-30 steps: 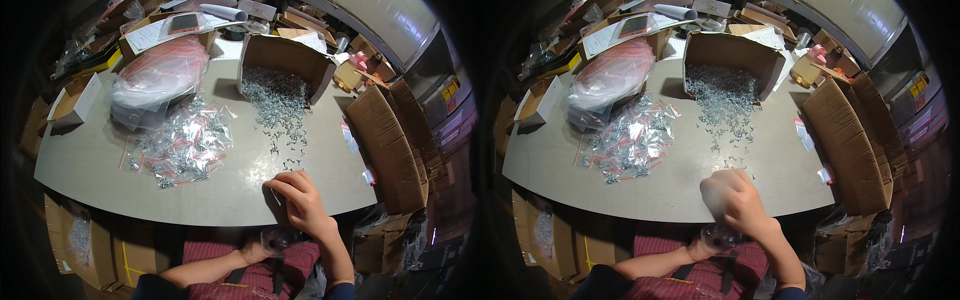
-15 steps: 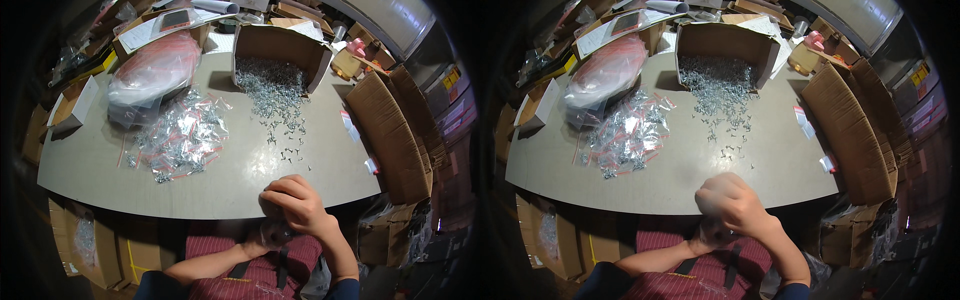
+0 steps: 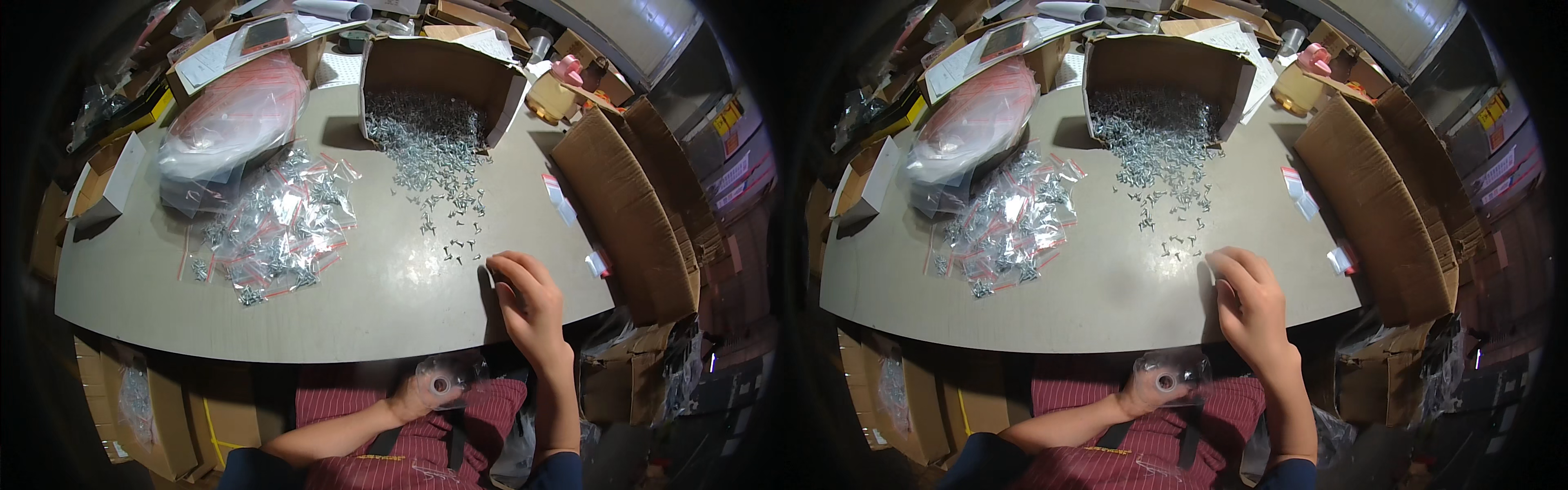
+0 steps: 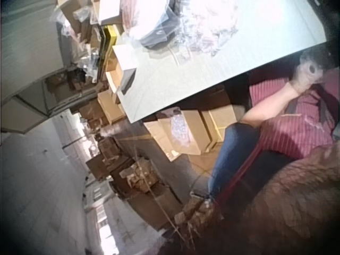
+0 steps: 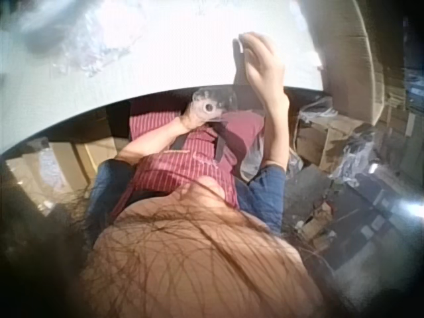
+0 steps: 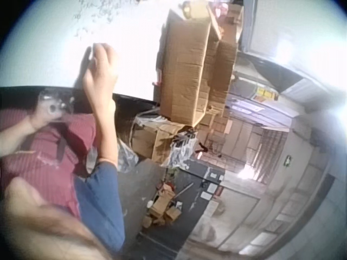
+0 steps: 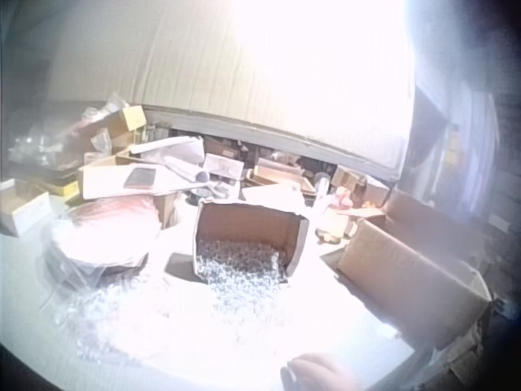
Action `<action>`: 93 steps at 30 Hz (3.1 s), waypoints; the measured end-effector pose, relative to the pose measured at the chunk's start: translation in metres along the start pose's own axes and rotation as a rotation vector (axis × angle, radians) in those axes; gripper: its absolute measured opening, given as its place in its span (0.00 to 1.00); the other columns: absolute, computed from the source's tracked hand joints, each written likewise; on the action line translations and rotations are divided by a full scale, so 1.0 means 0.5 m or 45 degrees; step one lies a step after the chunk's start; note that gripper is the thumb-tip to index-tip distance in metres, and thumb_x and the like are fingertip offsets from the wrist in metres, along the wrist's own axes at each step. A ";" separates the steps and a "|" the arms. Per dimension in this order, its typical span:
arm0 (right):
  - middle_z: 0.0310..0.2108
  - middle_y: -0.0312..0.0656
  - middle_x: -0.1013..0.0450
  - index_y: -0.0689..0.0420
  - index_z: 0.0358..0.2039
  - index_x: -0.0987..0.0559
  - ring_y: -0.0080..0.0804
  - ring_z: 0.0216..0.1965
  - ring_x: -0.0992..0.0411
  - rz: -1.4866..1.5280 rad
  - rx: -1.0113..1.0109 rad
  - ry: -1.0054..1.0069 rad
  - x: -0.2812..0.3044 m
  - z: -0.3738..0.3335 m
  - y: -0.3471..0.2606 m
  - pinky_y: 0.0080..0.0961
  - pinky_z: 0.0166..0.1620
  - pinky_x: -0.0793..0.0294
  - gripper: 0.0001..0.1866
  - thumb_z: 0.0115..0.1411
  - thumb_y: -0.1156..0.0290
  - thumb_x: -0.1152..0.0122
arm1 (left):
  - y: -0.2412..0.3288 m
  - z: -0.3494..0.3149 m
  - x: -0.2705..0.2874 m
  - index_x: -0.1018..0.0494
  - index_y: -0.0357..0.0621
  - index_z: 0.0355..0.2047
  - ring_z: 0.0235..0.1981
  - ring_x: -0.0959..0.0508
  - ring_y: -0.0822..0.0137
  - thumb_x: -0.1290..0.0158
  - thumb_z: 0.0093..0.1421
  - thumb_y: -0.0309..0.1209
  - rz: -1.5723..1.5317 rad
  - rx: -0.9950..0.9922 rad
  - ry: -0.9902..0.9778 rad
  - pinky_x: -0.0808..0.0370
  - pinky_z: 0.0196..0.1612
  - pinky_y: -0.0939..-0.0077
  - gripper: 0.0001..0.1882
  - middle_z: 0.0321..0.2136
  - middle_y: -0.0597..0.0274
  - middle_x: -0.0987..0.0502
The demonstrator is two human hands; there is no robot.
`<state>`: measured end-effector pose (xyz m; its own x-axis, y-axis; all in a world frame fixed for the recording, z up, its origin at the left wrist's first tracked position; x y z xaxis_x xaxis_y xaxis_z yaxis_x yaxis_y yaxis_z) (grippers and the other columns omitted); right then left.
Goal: The person picks up small metal screws from a table and places them into a clear plastic bag held in their left hand. After filling the bag, they seal it and place it on the table among other filled bags. The person repeats this process of filling and sealing bags with screws.
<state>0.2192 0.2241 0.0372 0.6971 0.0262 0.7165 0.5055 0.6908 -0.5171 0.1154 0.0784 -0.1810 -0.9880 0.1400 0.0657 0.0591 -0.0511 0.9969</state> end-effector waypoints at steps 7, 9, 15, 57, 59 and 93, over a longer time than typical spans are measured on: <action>0.49 0.48 0.20 0.59 0.50 0.17 0.53 0.49 0.24 -0.084 0.140 -0.086 -0.043 0.028 0.013 0.42 0.52 0.21 0.29 0.44 0.90 0.41 | -0.018 0.000 -0.009 0.21 0.37 0.58 0.49 0.15 0.59 0.33 0.60 0.28 -0.021 0.103 -0.042 0.19 0.55 0.65 0.25 0.49 0.53 0.14; 0.49 0.48 0.20 0.58 0.49 0.17 0.53 0.49 0.24 -0.063 0.176 -0.076 -0.050 0.035 0.000 0.42 0.52 0.21 0.30 0.41 0.89 0.40 | -0.030 -0.003 -0.015 0.21 0.38 0.58 0.49 0.15 0.60 0.33 0.60 0.28 0.010 0.046 -0.021 0.19 0.54 0.65 0.25 0.49 0.53 0.15; 0.46 0.47 0.19 0.60 0.47 0.15 0.48 0.46 0.22 -0.073 0.237 -0.051 -0.055 0.035 -0.013 0.36 0.49 0.21 0.24 0.52 0.92 0.44 | 0.002 -0.001 0.003 0.22 0.39 0.59 0.49 0.15 0.60 0.32 0.60 0.28 -0.126 0.154 -0.115 0.19 0.53 0.66 0.26 0.50 0.52 0.15; 0.53 0.51 0.22 0.62 0.54 0.18 0.52 0.55 0.24 0.222 0.236 -0.166 -0.054 -0.028 -0.002 0.39 0.57 0.22 0.29 0.49 0.90 0.41 | 0.012 0.005 0.024 0.19 0.41 0.54 0.46 0.17 0.61 0.35 0.63 0.24 -0.196 -0.186 0.055 0.22 0.54 0.63 0.19 0.47 0.59 0.16; 0.50 0.51 0.20 0.61 0.52 0.16 0.51 0.49 0.21 0.233 0.180 -0.072 -0.047 -0.023 -0.003 0.37 0.53 0.20 0.28 0.50 0.92 0.45 | 0.001 -0.002 0.030 0.18 0.41 0.53 0.44 0.17 0.63 0.35 0.64 0.25 -0.056 -0.209 0.028 0.21 0.51 0.67 0.16 0.46 0.60 0.14; 0.40 0.46 0.15 0.62 0.31 0.13 0.45 0.46 0.20 0.372 0.114 -0.153 0.055 -0.232 -0.137 0.37 0.49 0.20 0.15 0.40 0.81 0.38 | 0.044 -0.060 0.054 0.20 0.42 0.37 0.31 0.23 0.75 0.25 0.58 0.41 -0.168 0.088 -0.264 0.23 0.37 0.72 0.19 0.26 0.68 0.21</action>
<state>0.2627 0.0939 0.0379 0.7387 0.3140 0.5965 0.2423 0.7021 -0.6696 0.0856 0.0511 -0.1586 -0.9379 0.3408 -0.0647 -0.0514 0.0479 0.9975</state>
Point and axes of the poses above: each hand's wrist, its own z-axis towards the middle knuckle, its own x-axis out of the back of the hand, y = z × x, the point moved 3 cm from there along z, towards the middle knuckle
